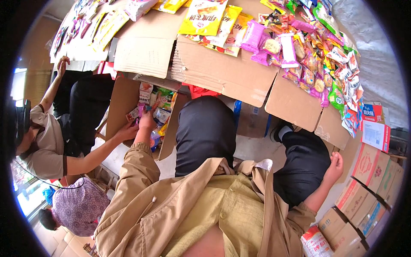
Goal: The person sorts various packaged snacks on cardboard surfaces, picking up individual snack bags and packages by hand, arranging them on the table, and handling snack packets from a cardboard box on the floor.
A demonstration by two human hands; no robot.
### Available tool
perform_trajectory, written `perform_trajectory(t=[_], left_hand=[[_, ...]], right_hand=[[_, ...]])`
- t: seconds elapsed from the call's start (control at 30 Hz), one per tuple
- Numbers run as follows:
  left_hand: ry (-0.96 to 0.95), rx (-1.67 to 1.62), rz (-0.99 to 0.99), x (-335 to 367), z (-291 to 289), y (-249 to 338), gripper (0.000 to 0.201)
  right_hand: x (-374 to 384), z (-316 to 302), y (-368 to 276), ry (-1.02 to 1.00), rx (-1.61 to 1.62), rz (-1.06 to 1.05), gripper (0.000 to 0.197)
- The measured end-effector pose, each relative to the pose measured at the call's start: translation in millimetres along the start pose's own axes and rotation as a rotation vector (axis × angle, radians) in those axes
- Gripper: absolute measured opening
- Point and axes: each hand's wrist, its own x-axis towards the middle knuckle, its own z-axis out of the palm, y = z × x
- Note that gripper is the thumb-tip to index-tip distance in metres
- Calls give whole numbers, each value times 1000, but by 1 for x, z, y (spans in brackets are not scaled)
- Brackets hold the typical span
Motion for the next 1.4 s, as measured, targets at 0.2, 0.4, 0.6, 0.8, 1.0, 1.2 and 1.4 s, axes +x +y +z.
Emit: perform_trajectory(t=[0.2, 0.4, 0.6, 0.8, 1.0, 1.2, 1.4], left_hand=[[241, -151, 134, -32, 3, 4, 43], [275, -871, 41, -53, -23, 3, 42], [-54, -1978, 187, -106, -124, 71, 48], [-490, -2015, 737, -188, -209, 161, 46], [-872, -1955, 852, -229, -204, 237, 63], [-980, -1776, 738, -274, -186, 294, 52], [-798, -1729, 717, -253, -188, 276, 46]], right_hand=[[-1, 1, 0, 16, 51, -14, 32], [-5, 3, -1, 9, 85, -49, 29], [-8, -1, 9, 57, 149, -104, 27], [-48, 10, -53, 68, -160, -422, 16], [-139, 66, -178, -614, 373, -529, 23], [-194, 116, -218, -937, 691, -615, 64], [-153, 149, -155, -783, 673, -439, 71]])
